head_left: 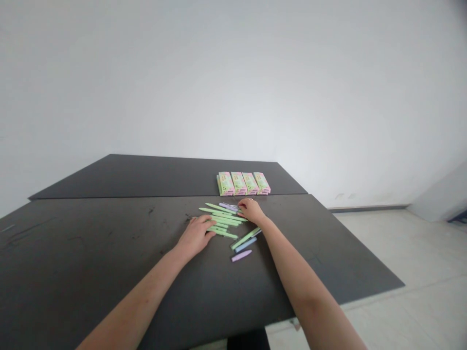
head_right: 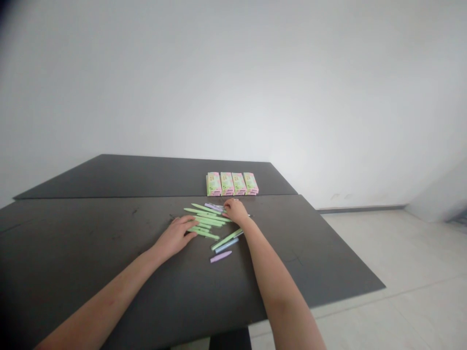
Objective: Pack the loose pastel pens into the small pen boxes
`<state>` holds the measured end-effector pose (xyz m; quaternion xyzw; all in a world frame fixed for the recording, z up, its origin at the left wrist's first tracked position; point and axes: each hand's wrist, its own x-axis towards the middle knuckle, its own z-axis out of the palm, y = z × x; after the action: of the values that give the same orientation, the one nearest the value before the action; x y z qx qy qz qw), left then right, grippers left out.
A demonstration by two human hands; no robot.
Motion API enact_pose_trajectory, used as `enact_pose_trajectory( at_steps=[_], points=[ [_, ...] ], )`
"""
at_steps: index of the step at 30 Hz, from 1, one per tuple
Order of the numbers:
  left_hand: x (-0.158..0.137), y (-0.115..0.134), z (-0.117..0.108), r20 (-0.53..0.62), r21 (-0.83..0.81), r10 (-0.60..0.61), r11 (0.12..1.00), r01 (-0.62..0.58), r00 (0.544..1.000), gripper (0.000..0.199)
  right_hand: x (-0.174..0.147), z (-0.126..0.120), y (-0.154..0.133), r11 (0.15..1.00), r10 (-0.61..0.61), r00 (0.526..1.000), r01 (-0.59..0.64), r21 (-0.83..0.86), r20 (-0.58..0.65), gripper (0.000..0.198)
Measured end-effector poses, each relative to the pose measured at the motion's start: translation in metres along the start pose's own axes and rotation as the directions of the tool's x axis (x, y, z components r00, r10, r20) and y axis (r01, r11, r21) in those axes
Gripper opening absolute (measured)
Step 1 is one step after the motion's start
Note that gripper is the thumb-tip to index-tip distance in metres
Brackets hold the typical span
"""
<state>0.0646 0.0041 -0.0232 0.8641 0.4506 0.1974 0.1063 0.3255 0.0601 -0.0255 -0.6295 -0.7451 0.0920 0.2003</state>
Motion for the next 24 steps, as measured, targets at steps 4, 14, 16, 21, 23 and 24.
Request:
enact_pose_trajectory(
  at_steps=[4, 14, 16, 21, 23, 24],
  points=[
    [0.003, 0.003, 0.003, -0.018, 0.008, 0.0, 1.0, 0.0, 1.0, 0.031, -0.003, -0.002, 0.002, 0.999, 0.008, 1.0, -0.008, 0.05, -0.017, 0.027],
    [0.021, 0.021, 0.014, -0.026, 0.057, -0.005, 0.998, 0.006, 1.0, 0.03, -0.005, -0.006, 0.016, 0.984, 0.105, 0.991, -0.092, 0.152, -0.083, 0.037],
    [0.024, 0.022, 0.015, -0.03, 0.056, -0.005, 0.998, 0.006, 1.0, 0.03, -0.006, -0.009, 0.021, 0.979, 0.133, 0.986, -0.116, 0.165, -0.1, 0.039],
    [0.027, 0.024, 0.016, -0.027, 0.054, -0.012, 0.998, 0.014, 1.0, 0.03, -0.005, -0.018, 0.038, 0.96, 0.243, 0.957, -0.214, 0.182, -0.157, 0.046],
    [0.027, 0.025, 0.016, -0.026, 0.056, -0.023, 0.998, 0.024, 0.999, 0.032, -0.005, -0.02, 0.046, 0.947, 0.296, 0.939, -0.265, 0.181, -0.177, 0.051],
    [0.026, 0.027, 0.015, -0.03, 0.058, -0.03, 0.998, 0.031, 0.999, 0.034, -0.005, -0.02, 0.049, 0.941, 0.319, 0.93, -0.287, 0.178, -0.184, 0.053]
  ],
)
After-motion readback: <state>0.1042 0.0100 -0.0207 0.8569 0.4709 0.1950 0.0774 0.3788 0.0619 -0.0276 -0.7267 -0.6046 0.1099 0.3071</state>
